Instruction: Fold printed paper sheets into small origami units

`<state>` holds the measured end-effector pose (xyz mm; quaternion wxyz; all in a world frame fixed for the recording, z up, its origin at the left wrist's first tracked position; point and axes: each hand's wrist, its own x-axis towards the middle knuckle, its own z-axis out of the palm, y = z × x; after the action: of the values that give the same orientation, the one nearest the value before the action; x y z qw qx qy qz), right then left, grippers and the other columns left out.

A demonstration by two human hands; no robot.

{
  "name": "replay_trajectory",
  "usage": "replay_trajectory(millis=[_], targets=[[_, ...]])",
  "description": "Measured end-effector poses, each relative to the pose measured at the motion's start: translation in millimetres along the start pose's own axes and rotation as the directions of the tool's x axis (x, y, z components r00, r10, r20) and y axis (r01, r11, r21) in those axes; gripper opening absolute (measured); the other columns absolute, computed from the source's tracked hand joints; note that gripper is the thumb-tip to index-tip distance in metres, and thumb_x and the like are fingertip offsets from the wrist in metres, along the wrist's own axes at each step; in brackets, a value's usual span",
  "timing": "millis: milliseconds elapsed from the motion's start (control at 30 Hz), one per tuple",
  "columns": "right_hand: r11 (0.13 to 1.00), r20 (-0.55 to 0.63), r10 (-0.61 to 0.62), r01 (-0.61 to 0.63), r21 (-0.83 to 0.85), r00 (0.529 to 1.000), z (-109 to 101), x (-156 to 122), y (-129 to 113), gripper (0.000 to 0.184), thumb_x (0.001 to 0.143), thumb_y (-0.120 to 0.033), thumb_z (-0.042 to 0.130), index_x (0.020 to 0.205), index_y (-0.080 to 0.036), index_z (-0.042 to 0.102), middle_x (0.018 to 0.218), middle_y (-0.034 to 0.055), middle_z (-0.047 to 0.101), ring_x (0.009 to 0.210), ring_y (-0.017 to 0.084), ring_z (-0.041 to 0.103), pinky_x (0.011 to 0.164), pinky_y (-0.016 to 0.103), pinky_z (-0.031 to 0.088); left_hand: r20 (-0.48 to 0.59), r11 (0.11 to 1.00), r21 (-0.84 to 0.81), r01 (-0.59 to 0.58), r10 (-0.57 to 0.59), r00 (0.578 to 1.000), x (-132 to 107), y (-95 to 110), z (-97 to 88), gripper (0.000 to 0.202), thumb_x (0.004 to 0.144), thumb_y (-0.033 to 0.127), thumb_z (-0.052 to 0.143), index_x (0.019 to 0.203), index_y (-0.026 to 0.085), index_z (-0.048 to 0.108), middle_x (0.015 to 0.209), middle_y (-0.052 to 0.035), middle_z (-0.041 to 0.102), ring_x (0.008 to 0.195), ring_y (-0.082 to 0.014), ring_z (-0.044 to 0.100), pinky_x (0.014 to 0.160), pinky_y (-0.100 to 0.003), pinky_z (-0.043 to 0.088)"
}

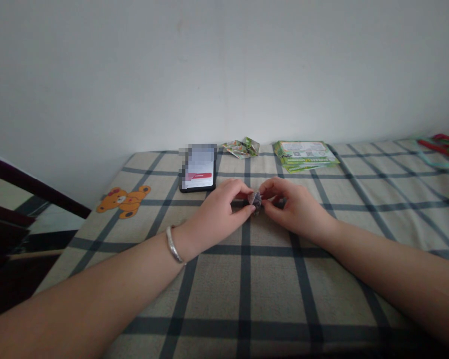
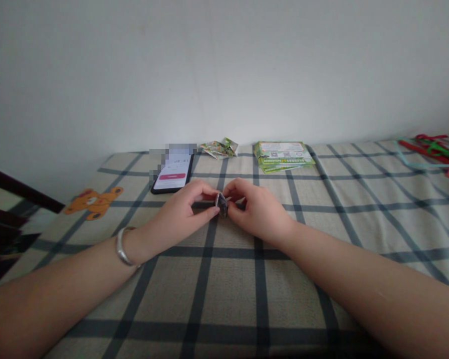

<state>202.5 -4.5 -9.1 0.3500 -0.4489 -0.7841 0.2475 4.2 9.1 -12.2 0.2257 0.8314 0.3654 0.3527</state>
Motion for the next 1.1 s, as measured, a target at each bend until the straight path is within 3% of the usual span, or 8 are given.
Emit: replay_trajectory(millis=[167, 233, 367, 600, 733, 833, 967, 1100], targets=[[1.000, 0.025, 0.011, -0.010, -0.028, 1.000, -1, 0, -1, 0.016, 0.082, -0.021, 0.059, 0.098, -0.023, 0.060, 0.092, 0.0015, 0.071, 0.081, 0.016, 0.067, 0.073, 0.029, 0.052, 0.013, 1.000, -0.009, 0.027, -0.026, 1.000, 1, -2, 0.1, 0.015, 0.082, 0.017, 0.066, 0.095, 0.018, 0.058, 0.094, -0.0029, 0.061, 0.090, -0.0181, 0.060, 0.083, -0.038, 0.051], [0.999, 0.025, 0.020, -0.019, -0.051, 0.999, -1, 0, -1, 0.016, 0.082, -0.023, 0.060, 0.098, -0.023, 0.061, 0.091, 0.0012, 0.072, 0.080, 0.016, 0.067, 0.071, 0.028, 0.051, 0.001, 0.999, 0.049, 0.019, -0.019, 1.000, 2, -3, -0.7, 0.016, 0.080, 0.018, 0.068, 0.093, 0.019, 0.059, 0.093, -0.0022, 0.063, 0.092, -0.0195, 0.060, 0.091, -0.044, 0.048], [0.998, 0.024, 0.016, -0.015, -0.064, 1.000, -2, 0, 0, 0.014, 0.082, -0.021, 0.060, 0.096, -0.023, 0.063, 0.089, 0.0004, 0.072, 0.077, 0.015, 0.066, 0.070, 0.027, 0.051, -0.014, 0.990, 0.142, -0.008, 0.010, 1.000, 3, -4, -2.4, 0.020, 0.079, 0.019, 0.071, 0.095, 0.021, 0.060, 0.096, 0.0007, 0.068, 0.098, -0.0207, 0.060, 0.109, -0.058, 0.028], [0.996, 0.036, 0.001, 0.002, -0.094, 0.999, -5, 1, 4, 0.013, 0.082, -0.021, 0.061, 0.092, -0.024, 0.069, 0.087, -0.0021, 0.074, 0.078, 0.015, 0.067, 0.069, 0.026, 0.049, 0.001, 0.989, 0.151, -0.007, 0.007, 1.000, 3, -5, -2.8, 0.023, 0.079, 0.019, 0.070, 0.100, 0.022, 0.061, 0.100, -0.0009, 0.070, 0.098, -0.0209, 0.063, 0.108, -0.056, 0.029], [0.999, 0.023, 0.033, -0.032, -0.044, 0.999, -3, 3, 9, 0.015, 0.083, -0.021, 0.060, 0.091, -0.025, 0.072, 0.086, -0.0024, 0.075, 0.078, 0.015, 0.068, 0.069, 0.026, 0.050, 0.022, 0.990, 0.143, 0.009, -0.012, 1.000, 3, -7, -3.6, 0.030, 0.080, 0.019, 0.070, 0.107, 0.024, 0.060, 0.104, 0.0012, 0.070, 0.100, -0.0190, 0.064, 0.112, -0.057, 0.022], [0.999, 0.030, 0.047, -0.047, 0.001, 0.998, -3, 4, 11, 0.014, 0.083, -0.021, 0.061, 0.088, -0.025, 0.074, 0.087, -0.0023, 0.076, 0.080, 0.015, 0.069, 0.071, 0.026, 0.051, 0.065, 0.988, 0.151, -0.034, 0.025, 0.998, 3, -8, -5.2, 0.019, 0.084, 0.021, 0.067, 0.102, 0.025, 0.064, 0.105, 0.0023, 0.070, 0.102, -0.0181, 0.063, 0.111, -0.051, 0.030], [0.998, 0.032, 0.022, -0.020, -0.052, 0.999, -5, 3, 10, 0.017, 0.082, -0.018, 0.060, 0.089, -0.025, 0.074, 0.086, -0.0027, 0.076, 0.079, 0.014, 0.069, 0.070, 0.025, 0.051, 0.081, 0.989, 0.119, -0.084, 0.075, 0.994, 2, -10, -7.0, 0.017, 0.086, 0.019, 0.063, 0.102, 0.021, 0.066, 0.104, -0.0006, 0.070, 0.099, -0.0160, 0.064, 0.090, -0.032, 0.049], [0.970, 0.057, -0.125, 0.134, -0.205, 0.991, -9, 3, 10, 0.017, 0.083, -0.017, 0.060, 0.092, -0.022, 0.074, 0.085, -0.0004, 0.075, 0.077, 0.015, 0.067, 0.069, 0.026, 0.050, 0.131, 0.984, 0.142, -0.109, 0.091, 0.987, 2, -10, -8.6, 0.018, 0.086, 0.015, 0.062, 0.103, 0.022, 0.067, 0.103, 0.0004, 0.071, 0.098, -0.0151, 0.064, 0.090, -0.032, 0.049]])
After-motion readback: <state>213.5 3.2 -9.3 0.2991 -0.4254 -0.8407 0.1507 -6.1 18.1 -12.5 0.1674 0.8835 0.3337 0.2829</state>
